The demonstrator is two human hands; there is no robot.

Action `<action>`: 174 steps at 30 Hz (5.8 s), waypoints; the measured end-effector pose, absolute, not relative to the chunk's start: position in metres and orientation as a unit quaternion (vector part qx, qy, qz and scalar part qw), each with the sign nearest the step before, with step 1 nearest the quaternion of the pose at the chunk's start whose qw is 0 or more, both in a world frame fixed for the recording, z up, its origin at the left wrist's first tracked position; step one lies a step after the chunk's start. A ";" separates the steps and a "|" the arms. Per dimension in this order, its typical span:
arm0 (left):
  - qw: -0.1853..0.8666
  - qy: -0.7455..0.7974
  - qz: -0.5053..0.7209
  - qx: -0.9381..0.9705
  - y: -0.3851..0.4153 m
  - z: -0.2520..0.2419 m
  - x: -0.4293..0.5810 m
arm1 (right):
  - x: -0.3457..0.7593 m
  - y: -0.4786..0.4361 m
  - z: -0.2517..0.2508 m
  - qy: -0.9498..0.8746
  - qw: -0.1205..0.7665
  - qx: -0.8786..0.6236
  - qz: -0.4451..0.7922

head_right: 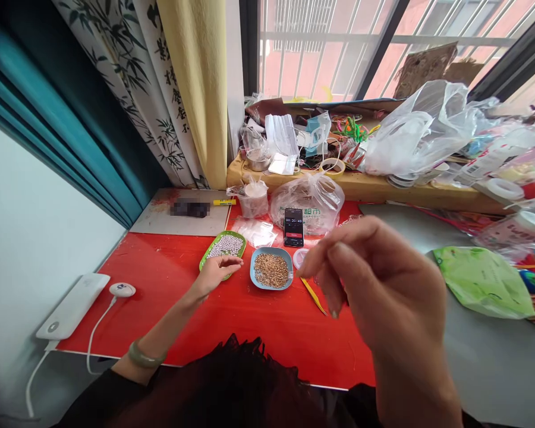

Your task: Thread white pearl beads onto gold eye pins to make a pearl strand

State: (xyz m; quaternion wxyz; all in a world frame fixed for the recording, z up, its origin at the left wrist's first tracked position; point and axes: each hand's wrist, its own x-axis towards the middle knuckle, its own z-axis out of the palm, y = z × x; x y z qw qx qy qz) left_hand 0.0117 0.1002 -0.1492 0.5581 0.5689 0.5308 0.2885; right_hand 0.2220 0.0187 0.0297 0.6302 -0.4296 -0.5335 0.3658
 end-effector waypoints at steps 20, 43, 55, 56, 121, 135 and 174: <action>0.282 0.368 0.041 0.885 0.132 -0.223 0.106 | 0.250 -0.015 -0.054 -0.441 0.576 -0.561 0.398; 0.240 0.449 0.025 0.860 0.160 -0.228 0.090 | 0.250 -0.008 -0.078 -0.358 0.562 -0.574 0.476; 0.289 0.470 0.071 0.831 0.167 -0.223 0.083 | 0.244 -0.004 -0.080 -0.351 0.556 -0.576 0.486; 0.295 0.472 0.079 0.827 0.168 -0.223 0.083 | 0.244 -0.004 -0.080 -0.351 0.555 -0.576 0.487; 0.233 0.433 0.057 0.869 0.143 -0.223 0.067 | 0.218 -0.015 -0.072 -0.466 0.509 -0.632 0.351; 0.210 0.384 0.016 0.899 0.136 -0.220 0.073 | 0.219 -0.013 -0.077 -0.472 0.504 -0.632 0.352; 0.152 0.380 0.046 0.911 0.154 -0.217 0.081 | 0.223 -0.015 -0.079 -0.452 0.509 -0.642 0.353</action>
